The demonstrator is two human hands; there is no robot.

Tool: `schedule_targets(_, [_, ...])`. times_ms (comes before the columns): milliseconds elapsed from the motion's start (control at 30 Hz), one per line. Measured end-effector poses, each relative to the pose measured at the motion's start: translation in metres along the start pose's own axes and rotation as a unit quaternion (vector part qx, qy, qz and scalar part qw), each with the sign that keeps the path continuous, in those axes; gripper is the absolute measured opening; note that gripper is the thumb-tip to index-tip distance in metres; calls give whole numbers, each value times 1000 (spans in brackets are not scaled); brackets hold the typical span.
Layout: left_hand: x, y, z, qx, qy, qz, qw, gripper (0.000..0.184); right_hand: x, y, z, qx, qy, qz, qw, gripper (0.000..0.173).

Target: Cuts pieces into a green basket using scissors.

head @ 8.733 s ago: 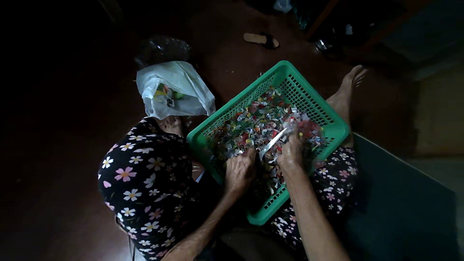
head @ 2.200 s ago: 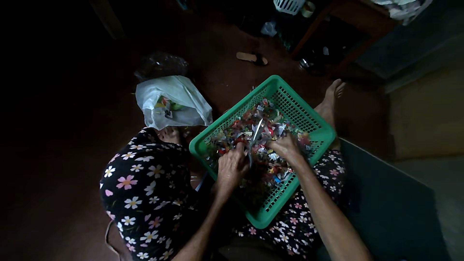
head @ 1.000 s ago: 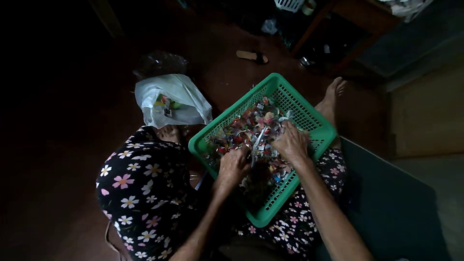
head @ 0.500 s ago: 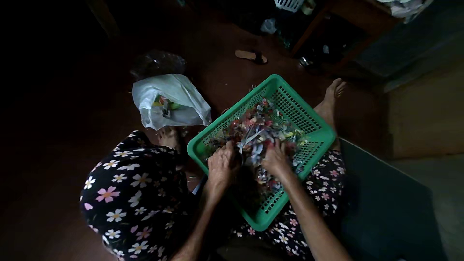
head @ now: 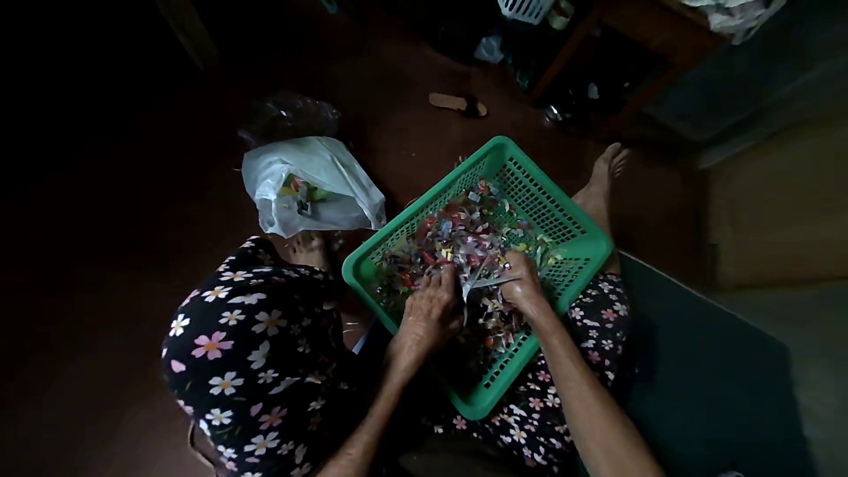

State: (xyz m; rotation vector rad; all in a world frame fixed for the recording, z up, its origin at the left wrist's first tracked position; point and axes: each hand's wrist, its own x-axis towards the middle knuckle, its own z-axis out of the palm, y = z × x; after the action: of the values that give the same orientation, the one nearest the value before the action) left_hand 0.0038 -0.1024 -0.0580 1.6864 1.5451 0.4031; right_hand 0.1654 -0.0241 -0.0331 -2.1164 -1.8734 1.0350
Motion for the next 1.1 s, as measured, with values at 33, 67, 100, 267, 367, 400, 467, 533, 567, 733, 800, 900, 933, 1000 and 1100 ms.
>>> schedule_targets(33, [2, 2, 5, 3, 17, 4, 1000, 66, -2, -5, 0, -4, -4, 12, 1000, 24])
schedule_targets(67, [3, 3, 8, 8, 34, 1, 999, 58, -3, -10, 0, 0, -6, 23, 1000, 24])
schedule_targets(100, [4, 4, 9, 16, 52, -5, 999, 47, -4, -14, 1, 8, -6, 35, 999, 24])
schedule_targets(267, [4, 3, 13, 20, 134, 15, 991, 25, 5, -17, -3, 9, 24, 46, 999, 24])
schedule_targets(367, [1, 4, 5, 27, 97, -15, 995, 26, 10, -16, -9, -29, 51, 34, 998, 25])
schedule_targets(400, [1, 5, 1, 34, 65, -30, 997, 28, 11, -15, -10, -35, 61, 26, 997, 24])
schedule_targets(467, [-2, 7, -3, 42, 16, -39, 998, 40, 10, -14, -13, -51, 72, 15, 996, 27])
schedule_targets(533, [-3, 5, 1, 29, 12, -15, 999, 62, 7, -17, -14, -83, 62, 13, 995, 32])
schedule_targets(567, [-1, 3, 6, 23, 24, -1, 999, 67, 6, -18, -13, -97, 57, 11, 994, 31])
schedule_targets(733, [9, 4, 11, 24, 69, -23, 997, 43, 2, -22, 2, -95, 37, 15, 995, 27])
schedule_targets(800, [7, 5, 6, 21, 76, -35, 996, 27, 2, -23, 2, -86, 35, 27, 995, 30])
schedule_targets(900, [4, 3, 1, 28, 62, -22, 997, 23, 6, -18, -6, -104, 61, -3, 993, 28])
schedule_targets(933, [1, 3, -4, 34, 31, -28, 999, 26, 8, -14, -12, -130, 45, -35, 990, 27])
schedule_targets(1000, [-8, 3, -14, 47, -21, -45, 998, 36, 19, -6, -26, -205, -39, -87, 974, 39])
schedule_targets(1100, [-20, 2, -30, 63, -52, -84, 993, 63, 39, -1, -44, -244, -112, -60, 961, 69])
